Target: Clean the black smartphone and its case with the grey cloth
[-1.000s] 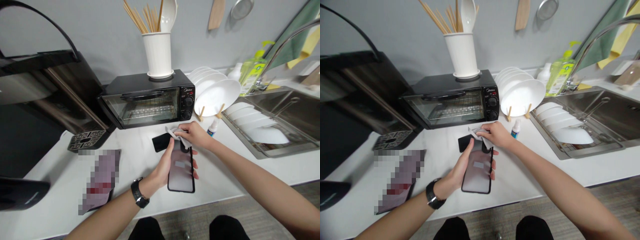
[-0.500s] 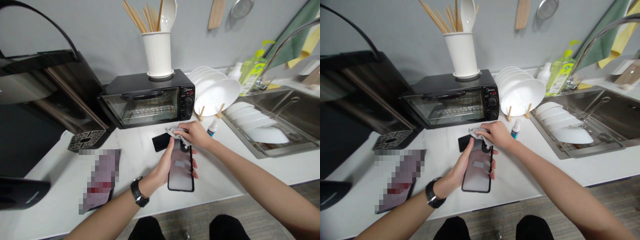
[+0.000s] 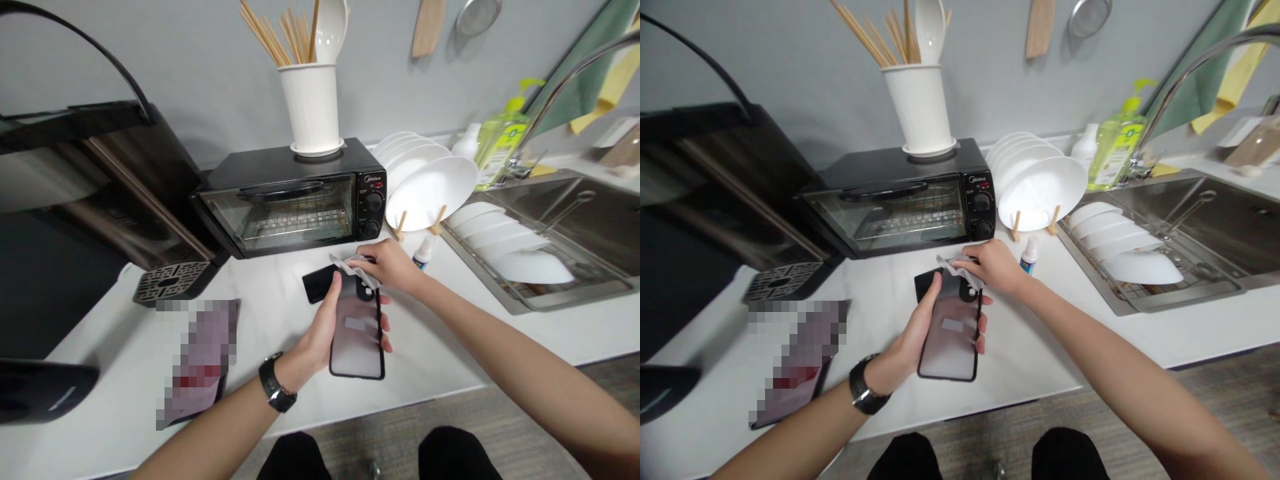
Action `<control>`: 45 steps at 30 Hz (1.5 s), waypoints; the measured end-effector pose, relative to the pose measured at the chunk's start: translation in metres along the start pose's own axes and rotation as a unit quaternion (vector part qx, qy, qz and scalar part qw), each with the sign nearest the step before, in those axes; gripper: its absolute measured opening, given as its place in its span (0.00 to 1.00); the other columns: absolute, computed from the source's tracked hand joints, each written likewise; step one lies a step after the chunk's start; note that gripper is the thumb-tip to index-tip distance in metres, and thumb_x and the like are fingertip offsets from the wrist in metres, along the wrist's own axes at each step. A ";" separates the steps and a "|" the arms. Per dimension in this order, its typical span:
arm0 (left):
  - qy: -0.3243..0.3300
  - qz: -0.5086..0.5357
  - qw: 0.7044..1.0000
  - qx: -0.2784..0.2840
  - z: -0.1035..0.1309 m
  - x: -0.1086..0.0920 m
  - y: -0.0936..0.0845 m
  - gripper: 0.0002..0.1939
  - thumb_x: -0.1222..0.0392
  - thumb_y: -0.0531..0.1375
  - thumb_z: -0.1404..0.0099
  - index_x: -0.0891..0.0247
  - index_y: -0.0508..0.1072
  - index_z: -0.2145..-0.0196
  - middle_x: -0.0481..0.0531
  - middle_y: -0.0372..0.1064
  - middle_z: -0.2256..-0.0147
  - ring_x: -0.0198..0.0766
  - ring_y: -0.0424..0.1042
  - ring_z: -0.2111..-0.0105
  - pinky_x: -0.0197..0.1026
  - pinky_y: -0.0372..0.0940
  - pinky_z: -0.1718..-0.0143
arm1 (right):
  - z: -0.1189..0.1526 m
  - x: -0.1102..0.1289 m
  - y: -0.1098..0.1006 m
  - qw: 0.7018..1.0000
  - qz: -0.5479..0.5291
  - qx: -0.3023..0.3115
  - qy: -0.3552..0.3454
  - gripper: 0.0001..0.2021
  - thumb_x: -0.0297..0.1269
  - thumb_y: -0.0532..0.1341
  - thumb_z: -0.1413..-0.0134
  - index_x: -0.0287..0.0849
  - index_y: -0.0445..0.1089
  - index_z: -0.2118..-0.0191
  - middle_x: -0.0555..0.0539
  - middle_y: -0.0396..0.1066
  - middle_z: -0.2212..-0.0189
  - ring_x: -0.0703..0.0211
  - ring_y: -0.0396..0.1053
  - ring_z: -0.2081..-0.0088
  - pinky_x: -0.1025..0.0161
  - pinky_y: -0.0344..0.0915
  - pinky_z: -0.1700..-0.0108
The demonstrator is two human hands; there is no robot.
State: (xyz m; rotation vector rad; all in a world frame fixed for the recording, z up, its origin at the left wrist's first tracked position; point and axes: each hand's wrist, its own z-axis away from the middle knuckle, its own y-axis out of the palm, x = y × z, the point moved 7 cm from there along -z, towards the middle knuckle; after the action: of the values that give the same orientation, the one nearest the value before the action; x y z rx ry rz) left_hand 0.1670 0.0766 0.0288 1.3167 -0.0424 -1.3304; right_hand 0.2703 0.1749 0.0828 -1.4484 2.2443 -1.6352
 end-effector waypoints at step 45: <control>0.029 -0.017 0.999 -0.033 -0.001 -0.004 -0.006 0.46 0.25 0.38 0.30 0.69 0.77 0.56 0.60 0.77 0.67 0.49 0.79 0.72 0.45 0.70 0.67 | 0.003 0.010 0.008 0.998 -0.043 -0.010 -0.036 0.19 0.44 0.55 0.26 0.41 0.77 0.65 0.46 0.77 0.71 0.58 0.72 0.70 0.62 0.61 0.66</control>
State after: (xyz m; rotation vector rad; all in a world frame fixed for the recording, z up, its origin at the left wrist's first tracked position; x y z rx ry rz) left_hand 0.1627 0.0817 0.0270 1.3035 0.0638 -1.3097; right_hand 0.2605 0.1662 0.0806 -1.6041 2.1954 -1.5605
